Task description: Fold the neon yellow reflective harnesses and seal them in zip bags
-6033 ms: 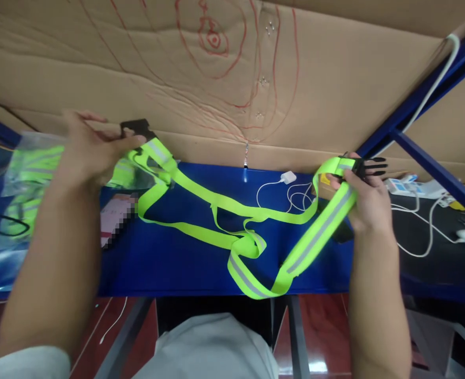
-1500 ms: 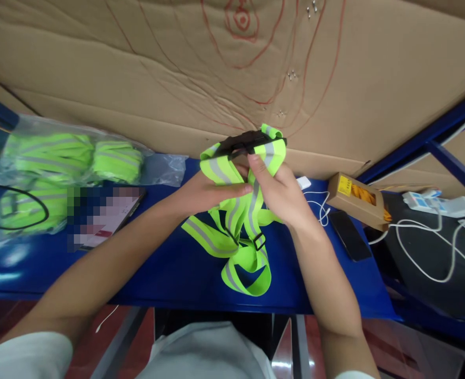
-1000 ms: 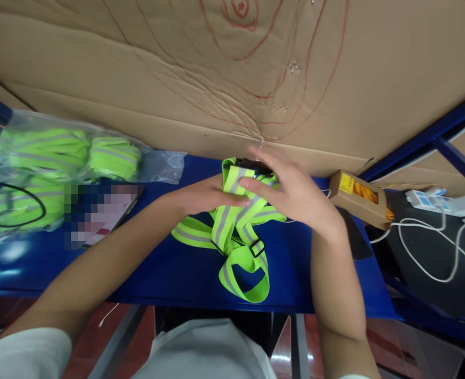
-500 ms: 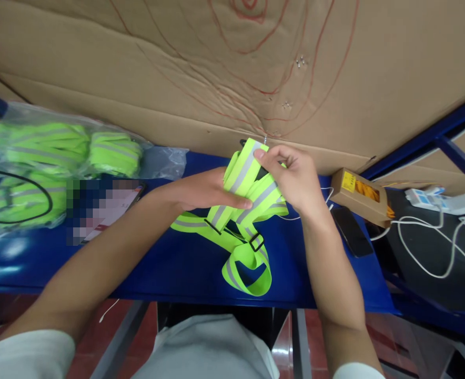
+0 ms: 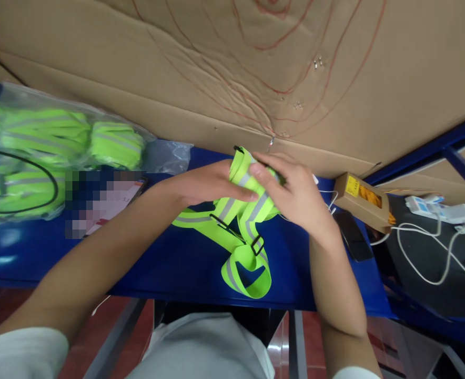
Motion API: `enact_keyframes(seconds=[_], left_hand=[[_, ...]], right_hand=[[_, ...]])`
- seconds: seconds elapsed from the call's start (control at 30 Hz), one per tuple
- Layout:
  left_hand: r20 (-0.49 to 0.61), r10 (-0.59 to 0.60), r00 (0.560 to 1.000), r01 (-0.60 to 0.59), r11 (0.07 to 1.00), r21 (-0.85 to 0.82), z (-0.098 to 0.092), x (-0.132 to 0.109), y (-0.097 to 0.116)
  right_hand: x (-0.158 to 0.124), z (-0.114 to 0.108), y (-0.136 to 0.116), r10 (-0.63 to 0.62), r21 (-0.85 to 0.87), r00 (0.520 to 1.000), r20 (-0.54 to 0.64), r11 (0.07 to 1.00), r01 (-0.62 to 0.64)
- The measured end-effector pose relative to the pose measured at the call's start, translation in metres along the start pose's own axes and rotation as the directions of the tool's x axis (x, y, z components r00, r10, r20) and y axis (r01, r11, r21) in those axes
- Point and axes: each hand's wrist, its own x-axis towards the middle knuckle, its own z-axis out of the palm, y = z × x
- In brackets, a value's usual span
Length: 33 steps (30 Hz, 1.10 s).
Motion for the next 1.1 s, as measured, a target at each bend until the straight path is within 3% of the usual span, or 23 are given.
enact_keyframes(seconds=[0.13, 0.23, 0.37, 0.5, 0.6, 0.73, 0.8, 0.97, 1.1], left_hand=[[0.038, -0.01, 0.999, 0.012, 0.999, -0.034, -0.001, 0.001, -0.005], [0.053, -0.049, 0.997, 0.058, 0.984, -0.166, -0.002, 0.002, -0.01], [0.224, -0.064, 0.973, 0.142, 0.926, -0.351, 0.002, 0.002, -0.012], [0.326, -0.029, 0.945, 0.12, 0.958, -0.261, 0.012, -0.001, -0.01], [0.362, -0.017, 0.932, 0.072, 0.988, -0.139, 0.016, -0.001, -0.007], [0.394, -0.009, 0.919, 0.035, 0.998, -0.059, 0.014, -0.002, -0.001], [0.379, 0.006, 0.925, 0.008, 0.999, -0.036, 0.013, -0.003, 0.002], [0.292, 0.021, 0.956, -0.02, 1.0, -0.004, 0.011, -0.003, 0.002], [0.276, 0.027, 0.961, -0.026, 1.0, -0.009, 0.006, -0.004, 0.004]], right_hand=[[0.002, 0.004, 0.003, -0.031, -0.072, 0.998, 0.053, 0.997, 0.035], [0.005, 0.004, 0.009, -0.032, -0.039, 0.998, 0.057, 0.999, 0.034], [0.005, -0.002, 0.006, -0.01, 0.007, 0.994, -0.107, 1.0, 0.01], [0.001, -0.01, -0.004, 0.116, 0.116, 0.956, -0.27, 0.989, -0.087], [-0.003, -0.015, -0.007, 0.25, 0.306, 0.947, -0.203, 0.935, -0.182], [-0.002, -0.012, 0.0, 0.29, 0.431, 0.955, 0.057, 0.856, -0.285], [0.001, -0.006, 0.007, 0.292, 0.408, 0.952, 0.094, 0.861, -0.305], [0.004, 0.004, 0.01, 0.153, 0.206, 0.984, -0.095, 0.97, -0.13], [-0.003, -0.003, -0.008, 0.067, 0.1, 0.993, 0.096, 0.992, -0.076]])
